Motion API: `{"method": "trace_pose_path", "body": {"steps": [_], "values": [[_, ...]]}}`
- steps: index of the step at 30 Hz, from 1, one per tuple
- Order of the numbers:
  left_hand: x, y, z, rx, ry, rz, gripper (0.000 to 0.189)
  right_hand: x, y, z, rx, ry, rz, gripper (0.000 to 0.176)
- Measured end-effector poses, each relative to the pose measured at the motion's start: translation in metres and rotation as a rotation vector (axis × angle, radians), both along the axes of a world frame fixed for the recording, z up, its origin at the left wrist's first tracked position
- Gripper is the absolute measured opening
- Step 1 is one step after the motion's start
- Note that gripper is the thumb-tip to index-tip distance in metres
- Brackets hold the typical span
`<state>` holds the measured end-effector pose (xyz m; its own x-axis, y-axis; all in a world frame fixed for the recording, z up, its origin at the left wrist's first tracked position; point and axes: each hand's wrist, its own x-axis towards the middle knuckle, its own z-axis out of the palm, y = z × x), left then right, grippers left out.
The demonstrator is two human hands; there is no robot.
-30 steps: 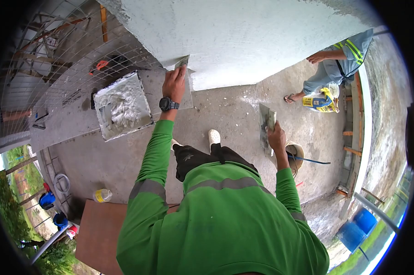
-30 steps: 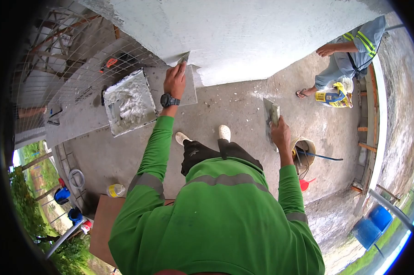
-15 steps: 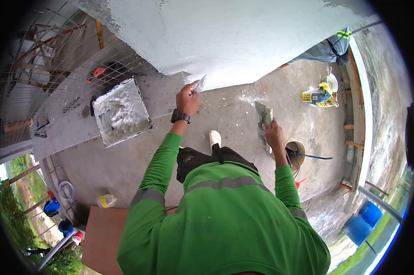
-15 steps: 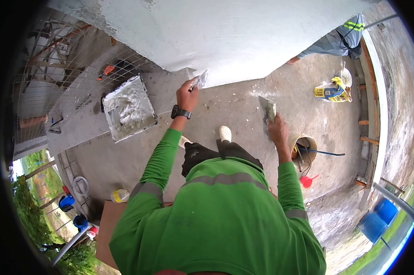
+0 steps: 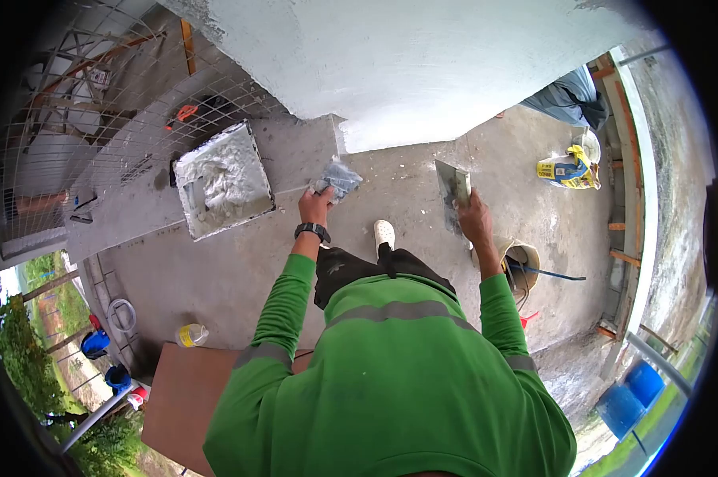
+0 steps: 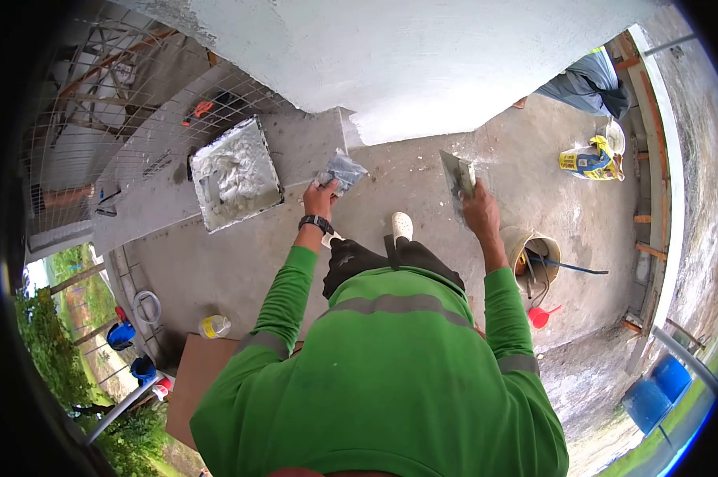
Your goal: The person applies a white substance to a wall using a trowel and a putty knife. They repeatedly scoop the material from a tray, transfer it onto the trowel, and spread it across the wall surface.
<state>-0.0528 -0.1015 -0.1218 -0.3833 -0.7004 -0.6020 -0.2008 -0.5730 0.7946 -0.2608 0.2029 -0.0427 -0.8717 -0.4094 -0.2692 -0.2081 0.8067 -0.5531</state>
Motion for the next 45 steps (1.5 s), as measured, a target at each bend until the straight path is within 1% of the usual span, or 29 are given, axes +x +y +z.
{"method": "trace_pose_path", "body": {"steps": [1,3,4,8,10,11,13,14,15,17,18,19,21,22,24,26,28,29,31,32,34,36,38,39,41,42,44,45], "values": [[0.010,0.005,-0.009,0.004,-0.003,0.011,0.017,0.001,0.001,-0.001,0.007,-0.023,0.009,0.036],[0.027,0.012,-0.030,0.204,-0.031,0.196,0.017,0.003,0.002,-0.004,0.006,-0.012,0.035,0.036],[0.033,0.014,-0.041,0.261,0.020,0.259,0.020,0.004,0.003,-0.005,0.003,0.000,0.050,0.035],[0.049,0.017,-0.073,0.337,0.116,0.306,0.022,0.004,0.005,-0.004,0.054,-0.024,0.092,0.036],[0.056,0.021,-0.085,0.402,0.220,0.223,0.022,0.003,0.004,-0.001,0.069,-0.040,0.112,0.036],[0.060,0.026,-0.090,0.402,0.223,0.232,0.022,0.001,0.006,-0.005,0.071,-0.040,0.120,0.036],[0.070,0.038,-0.104,0.484,0.141,0.242,0.022,-0.001,0.010,-0.011,0.084,0.032,0.105,0.036],[0.074,0.042,-0.111,0.481,0.110,0.244,0.024,-0.001,0.011,-0.012,0.085,0.031,0.106,0.036],[0.077,0.040,-0.128,0.483,0.110,0.245,0.024,0.000,0.010,-0.005,0.086,0.029,0.112,0.035],[0.078,0.028,-0.164,0.542,-0.020,0.332,0.028,0.001,0.010,-0.002,0.093,0.027,0.123,0.035],[0.063,0.025,-0.147,0.472,-0.056,0.446,0.036,0.001,0.011,-0.003,0.093,0.018,0.136,0.035],[0.053,0.019,-0.140,0.474,-0.055,0.449,0.036,0.002,0.012,-0.005,0.093,0.009,0.148,0.035],[0.033,0.008,-0.129,0.409,0.004,0.593,0.043,0.003,0.012,-0.004,0.112,0.002,0.147,0.035],[0.028,0.004,-0.118,0.407,-0.004,0.547,0.048,0.003,0.011,-0.004,0.127,-0.009,0.142,0.035],[0.016,0.004,-0.092,0.371,-0.010,0.551,0.047,0.003,0.014,-0.013,0.119,-0.005,0.134,0.037],[0.020,0.010,-0.085,0.341,-0.025,0.555,0.047,0.006,0.018,-0.016,0.119,-0.008,0.124,0.039],[0.034,0.017,-0.086,0.243,0.009,0.430,0.044,0.011,0.017,-0.013,0.142,-0.005,0.086,0.046],[0.042,0.022,-0.085,0.243,0.006,0.430,0.044,0.011,0.018,-0.014,0.142,-0.007,0.086,0.046],[0.056,0.032,-0.078,0.206,-0.050,0.404,0.030,0.010,0.021,-0.020,0.169,-0.023,0.104,0.053],[0.062,0.035,-0.076,0.180,-0.100,0.382,0.028,0.012,0.026,-0.026,0.173,-0.030,0.107,0.053],[0.074,0.034,-0.087,0.196,-0.111,0.362,0.027,0.013,0.030,-0.034,0.100,0.038,0.085,0.046],[0.080,0.034,-0.099,0.209,-0.112,0.341,0.026,0.012,0.032,-0.036,0.131,0.023,0.092,0.048],[0.082,0.034,-0.111,0.346,0.039,0.435,0.021,0.010,0.031,-0.032,0.159,0.017,0.097,0.049],[0.081,0.034,-0.105,0.349,0.042,0.436,0.021,0.010,0.030,-0.029,0.164,0.009,0.097,0.049],[0.078,0.031,-0.087,-0.373,-0.398,0.017,0.017,0.009,0.031,-0.028,0.171,0.005,0.095,0.049],[0.080,0.029,-0.091,-0.370,-0.397,0.017,0.017,0.008,0.033,-0.030,0.156,0.002,0.100,0.048],[0.082,0.020,-0.100,-0.885,-0.507,-0.112,0.026,0.006,0.038,-0.033,0.144,0.002,0.107,0.048],[0.079,0.017,-0.096,-0.882,-0.505,-0.111,0.026,0.007,0.038,-0.033,0.158,0.008,0.096,0.047]]}}
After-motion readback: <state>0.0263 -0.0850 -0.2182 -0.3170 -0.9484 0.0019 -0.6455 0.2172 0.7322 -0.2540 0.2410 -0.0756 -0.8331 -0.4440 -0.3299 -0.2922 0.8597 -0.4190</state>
